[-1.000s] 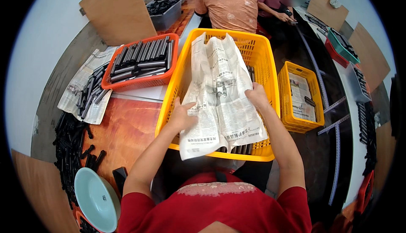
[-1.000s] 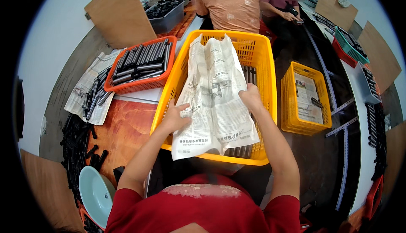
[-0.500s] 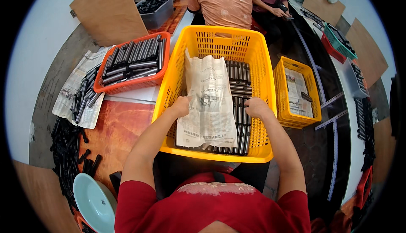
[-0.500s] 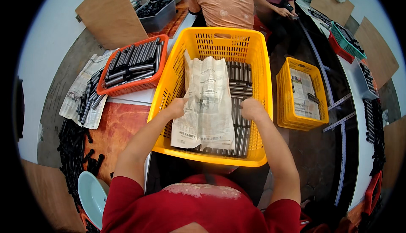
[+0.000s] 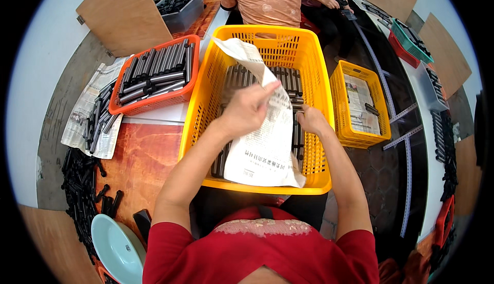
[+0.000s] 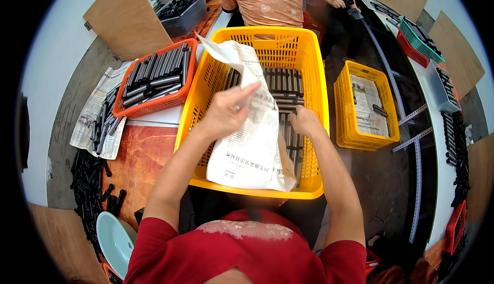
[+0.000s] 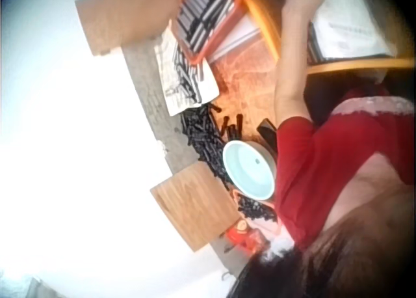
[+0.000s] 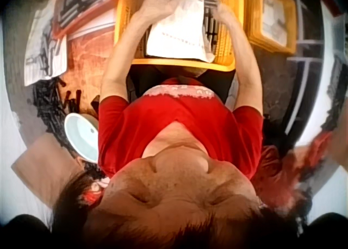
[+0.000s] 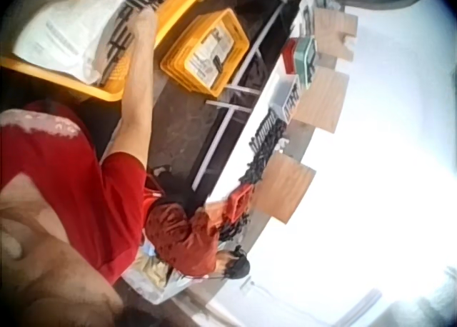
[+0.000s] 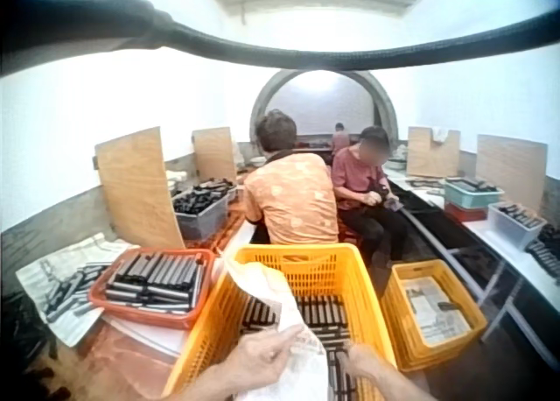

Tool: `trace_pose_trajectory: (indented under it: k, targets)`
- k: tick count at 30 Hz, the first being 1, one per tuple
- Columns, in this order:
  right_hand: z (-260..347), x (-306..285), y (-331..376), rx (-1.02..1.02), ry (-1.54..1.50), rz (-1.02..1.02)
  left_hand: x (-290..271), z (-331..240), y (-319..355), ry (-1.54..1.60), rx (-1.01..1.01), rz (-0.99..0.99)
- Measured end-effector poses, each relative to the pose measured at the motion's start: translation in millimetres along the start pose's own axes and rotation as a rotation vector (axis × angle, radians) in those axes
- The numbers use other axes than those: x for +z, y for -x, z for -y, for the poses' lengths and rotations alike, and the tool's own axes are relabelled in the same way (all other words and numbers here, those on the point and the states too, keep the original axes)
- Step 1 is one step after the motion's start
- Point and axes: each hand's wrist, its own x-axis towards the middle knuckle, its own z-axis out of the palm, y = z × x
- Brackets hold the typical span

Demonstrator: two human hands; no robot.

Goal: The person places a newspaper into a yellow basket and then repeatedly picks up cylindrical metal parts from a table, wipes them with a cloth, and places them into the basket. The person continues this process, organizing the parts in rows within the basket.

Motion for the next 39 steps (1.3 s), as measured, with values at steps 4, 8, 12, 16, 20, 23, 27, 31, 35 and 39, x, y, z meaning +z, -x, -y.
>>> trace_pose_trajectory:
  k: [4,8,12,16,20,23,27,31,35,39]
  targets:
    - [-4,1,-5,0.12,-0.408,-0.044,-39,-30,-9,0.294,0.081,-0.306]
    - [18,-21,3,0.337,-0.928,0.241,-65,-41,-2,0.581,0.185,-0.417]
    - [5,-15,-3,0.051,-0.983,0.362,-63,-28,5,0.59,0.168,-0.406]
    - [11,-21,6,-0.062,-1.11,0.235,-48,0,17,0.605,0.02,-0.373]
    - [-3,-9,2,-0.168,-0.4,-0.38,-52,47,31,0.321,-0.164,-0.182]
    - [-1,-4,4,-0.224,-0.165,-0.528,-44,78,39,0.075,-0.51,0.014]
    - [-11,8,-7,-0.131,0.054,-0.289,-16,142,62,-0.115,-0.749,0.221]
    - [-1,7,-4,-0.077,0.06,-0.248,10,179,73,-0.372,-0.806,0.378]
    - [-3,9,-7,-0.056,0.123,-0.143,26,178,72,-0.447,-0.982,0.461]
    - [-3,11,-10,-0.035,0.155,0.006,36,170,76,-0.501,-0.964,0.51]
